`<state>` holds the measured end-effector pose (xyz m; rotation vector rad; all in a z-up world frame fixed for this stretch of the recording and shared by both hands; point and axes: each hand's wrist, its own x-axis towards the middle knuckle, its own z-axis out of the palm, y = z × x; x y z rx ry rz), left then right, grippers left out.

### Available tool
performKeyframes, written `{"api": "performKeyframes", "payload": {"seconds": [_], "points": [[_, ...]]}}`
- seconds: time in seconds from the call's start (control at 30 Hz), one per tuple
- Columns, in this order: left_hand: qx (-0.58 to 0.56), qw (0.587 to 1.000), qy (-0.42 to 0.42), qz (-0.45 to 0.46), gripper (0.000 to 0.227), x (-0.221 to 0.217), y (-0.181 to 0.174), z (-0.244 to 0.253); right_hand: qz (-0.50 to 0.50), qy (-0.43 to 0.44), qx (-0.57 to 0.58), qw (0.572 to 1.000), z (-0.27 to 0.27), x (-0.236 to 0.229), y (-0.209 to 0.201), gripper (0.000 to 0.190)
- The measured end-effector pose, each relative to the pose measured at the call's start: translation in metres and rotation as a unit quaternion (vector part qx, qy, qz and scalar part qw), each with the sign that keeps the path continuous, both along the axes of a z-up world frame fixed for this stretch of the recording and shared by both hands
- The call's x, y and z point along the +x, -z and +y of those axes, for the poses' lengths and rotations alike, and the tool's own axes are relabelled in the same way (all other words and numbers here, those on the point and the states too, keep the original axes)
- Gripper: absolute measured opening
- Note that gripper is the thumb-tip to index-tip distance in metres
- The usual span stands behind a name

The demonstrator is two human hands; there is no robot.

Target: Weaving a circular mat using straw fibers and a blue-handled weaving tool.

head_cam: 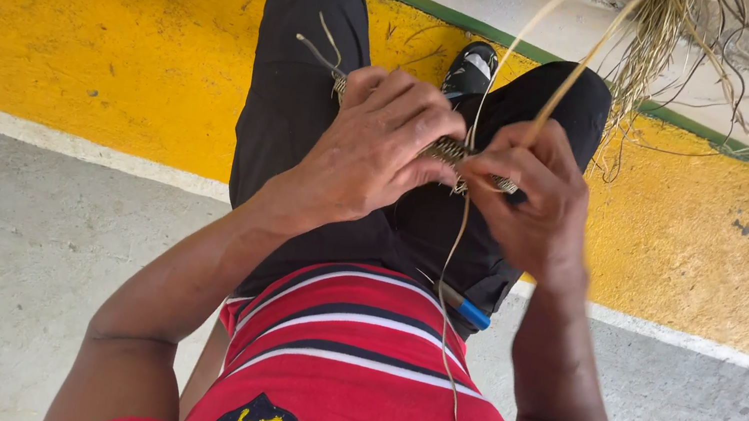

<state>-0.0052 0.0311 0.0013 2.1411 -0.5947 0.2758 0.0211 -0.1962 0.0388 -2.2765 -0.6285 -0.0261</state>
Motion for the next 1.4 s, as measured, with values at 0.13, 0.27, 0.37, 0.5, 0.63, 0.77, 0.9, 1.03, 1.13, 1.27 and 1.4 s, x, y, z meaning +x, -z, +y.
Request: {"api": "performKeyframes", "payload": {"seconds": [0.13, 0.27, 0.37, 0.5, 0.63, 0.77, 0.9, 1.03, 1.13, 1.27, 1.4], "points": [[-0.035, 0.999, -0.002, 0.038, 0.023, -0.013, 0.000, 0.008, 0.166, -0.180, 0.064, 0.968, -0.027, 0.045, 0.017, 0.021], [-0.026, 0.999, -0.019, 0.043, 0.018, -0.028, 0.000, 0.002, 0.214, -0.053, 0.015, 0.975, -0.002, 0.059, 0.015, 0.011], [0.011, 0.999, -0.050, 0.019, 0.020, -0.035, 0.000, 0.000, 0.274, -0.316, 0.045, 0.907, 0.012, 0.067, 0.002, 0.017], [-0.014, 0.998, -0.059, 0.014, 0.018, -0.038, 0.004, -0.002, 0.200, -0.328, -0.012, 0.923, 0.011, 0.071, 0.007, 0.013], [-0.009, 0.999, -0.045, 0.011, 0.015, -0.034, 0.002, -0.005, -0.094, -0.135, -0.219, 0.962, -0.090, 0.160, 0.151, 0.020], [-0.017, 0.998, -0.044, 0.032, 0.013, -0.018, -0.021, -0.006, 0.141, 0.205, -0.014, 0.968, -0.070, 0.131, 0.110, 0.017], [0.025, 0.999, -0.005, 0.044, 0.014, 0.005, -0.028, -0.013, 0.227, -0.033, 0.196, 0.954, -0.046, 0.051, 0.055, 0.015], [0.052, 0.997, 0.014, 0.048, 0.015, 0.018, -0.021, -0.025, 0.119, -0.002, 0.121, 0.985, -0.030, 0.017, 0.036, 0.012], [0.054, 0.998, 0.001, 0.025, 0.019, 0.014, -0.022, -0.022, 0.097, 0.003, 0.126, 0.987, -0.018, 0.017, 0.024, 0.009], [0.056, 0.998, -0.016, 0.025, 0.017, 0.005, -0.027, -0.022, 0.065, -0.043, 0.126, 0.989, -0.011, 0.019, 0.036, 0.010], [0.046, 0.998, -0.011, 0.035, 0.016, -0.002, -0.026, -0.022, 0.232, 0.058, 0.280, 0.930, -0.013, 0.003, 0.043, 0.018]]}}
